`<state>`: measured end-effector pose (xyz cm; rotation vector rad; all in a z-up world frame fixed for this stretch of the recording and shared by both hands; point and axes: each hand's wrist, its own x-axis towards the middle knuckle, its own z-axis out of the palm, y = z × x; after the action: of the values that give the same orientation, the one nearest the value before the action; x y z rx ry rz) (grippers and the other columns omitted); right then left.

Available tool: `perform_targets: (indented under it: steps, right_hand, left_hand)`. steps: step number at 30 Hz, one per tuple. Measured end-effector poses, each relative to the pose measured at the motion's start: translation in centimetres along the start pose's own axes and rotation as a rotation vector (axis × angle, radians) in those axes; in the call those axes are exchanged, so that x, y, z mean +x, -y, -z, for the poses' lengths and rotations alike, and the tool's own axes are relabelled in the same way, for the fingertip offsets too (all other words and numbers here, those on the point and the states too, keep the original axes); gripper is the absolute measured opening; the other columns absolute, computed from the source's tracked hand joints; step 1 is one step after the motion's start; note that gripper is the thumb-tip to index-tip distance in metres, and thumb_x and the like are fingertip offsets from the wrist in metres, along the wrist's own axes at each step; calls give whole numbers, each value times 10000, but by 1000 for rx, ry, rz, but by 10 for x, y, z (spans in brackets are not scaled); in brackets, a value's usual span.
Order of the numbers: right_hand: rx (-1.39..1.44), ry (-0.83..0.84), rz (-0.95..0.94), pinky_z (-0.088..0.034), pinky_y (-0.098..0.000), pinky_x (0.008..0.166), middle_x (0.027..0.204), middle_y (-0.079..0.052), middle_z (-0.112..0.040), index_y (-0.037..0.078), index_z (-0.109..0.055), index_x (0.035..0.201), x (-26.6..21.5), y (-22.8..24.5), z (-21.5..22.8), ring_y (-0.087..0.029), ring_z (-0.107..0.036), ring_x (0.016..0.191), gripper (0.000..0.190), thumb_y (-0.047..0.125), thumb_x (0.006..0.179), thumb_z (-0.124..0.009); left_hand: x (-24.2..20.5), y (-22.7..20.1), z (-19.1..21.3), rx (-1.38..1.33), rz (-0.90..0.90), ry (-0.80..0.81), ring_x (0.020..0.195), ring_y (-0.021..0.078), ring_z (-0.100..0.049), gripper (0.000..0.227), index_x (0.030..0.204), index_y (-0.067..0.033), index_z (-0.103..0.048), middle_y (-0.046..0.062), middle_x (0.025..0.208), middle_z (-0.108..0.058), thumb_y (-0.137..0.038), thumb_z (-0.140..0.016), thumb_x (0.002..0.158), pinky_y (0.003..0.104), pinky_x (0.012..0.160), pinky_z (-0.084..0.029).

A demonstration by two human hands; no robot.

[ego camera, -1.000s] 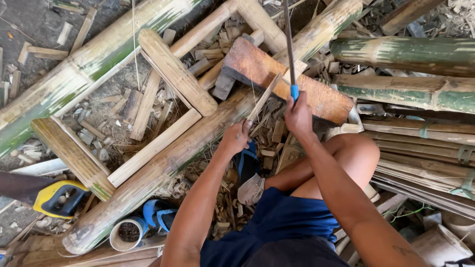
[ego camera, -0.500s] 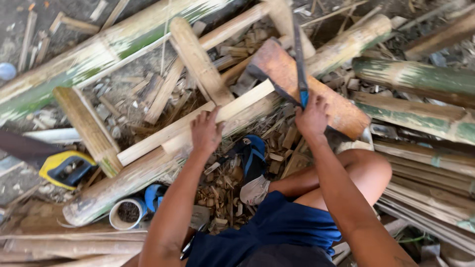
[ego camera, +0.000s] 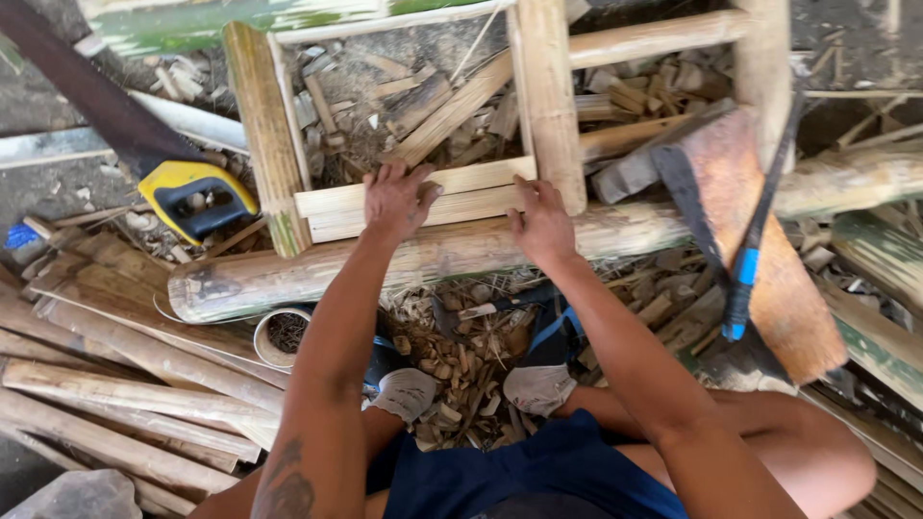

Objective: The person assembles a bamboo frame by cutting slats to size with a hand saw and nailing them into place with a hammer. They repeatedly measure, cut, and fasten each slat to build up the structure.

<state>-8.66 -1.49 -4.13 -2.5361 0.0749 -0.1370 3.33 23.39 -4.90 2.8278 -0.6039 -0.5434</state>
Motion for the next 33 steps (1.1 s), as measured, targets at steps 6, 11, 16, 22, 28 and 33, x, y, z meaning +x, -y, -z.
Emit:
perform_targets:
  steps: [6,11,16,22,28,33]
  right_hand:
    - [-233,3,42,-416,-528,1114,1510,-144,-483,55,-577,1456,-3,14,-39,-394,-441,1364,519,235,979,-675]
    - [-292,23,10,-396,-552,1128,1540,-105,-472,129,-615,1449,-2,17,-39,-370,-430,1409,481,271,990,-645]
    - [-290,35,-13,-390,-558,1132,1546,-98,-481,139,-609,1472,-4,20,-37,-363,-434,1396,526,249,959,-646]
    - [-346,40,9,-378,-579,1109,1571,-104,-462,130,-595,1490,-2,16,-40,-368,-411,1425,504,292,1013,-619]
    - [-322,58,-23,-372,-579,1135,1573,-80,-458,153,-586,1500,-4,13,-43,-349,-391,1438,514,304,1009,-601]
    - [-325,78,-40,-370,-566,1133,1579,-80,-444,159,-573,1506,0,15,-44,-331,-378,1443,525,303,1002,-594]
  left_hand:
    - [13,12,-21,-3,-40,33,1268,290,-474,558,1478,-289,-515,128,1297,-542,-599,-448,1019,522,1037,-324]
    - [13,13,-21,0,-100,-85,1223,273,-503,529,1439,-268,-535,119,1314,-545,-574,-449,1016,503,965,-354]
    - [11,11,-24,-30,-94,-26,1205,240,-531,535,1479,-280,-517,82,1285,-564,-568,-417,1039,482,994,-372]
    - [19,10,-22,-9,-108,-38,1164,279,-516,570,1488,-278,-484,122,1223,-553,-583,-369,1021,511,919,-374]
    - [15,12,-22,15,-91,26,1177,277,-536,587,1515,-261,-485,132,1243,-564,-594,-328,1059,515,972,-396]
    - [16,14,-20,42,-105,9,1198,282,-520,587,1509,-254,-478,132,1240,-559,-604,-331,1061,535,998,-384]
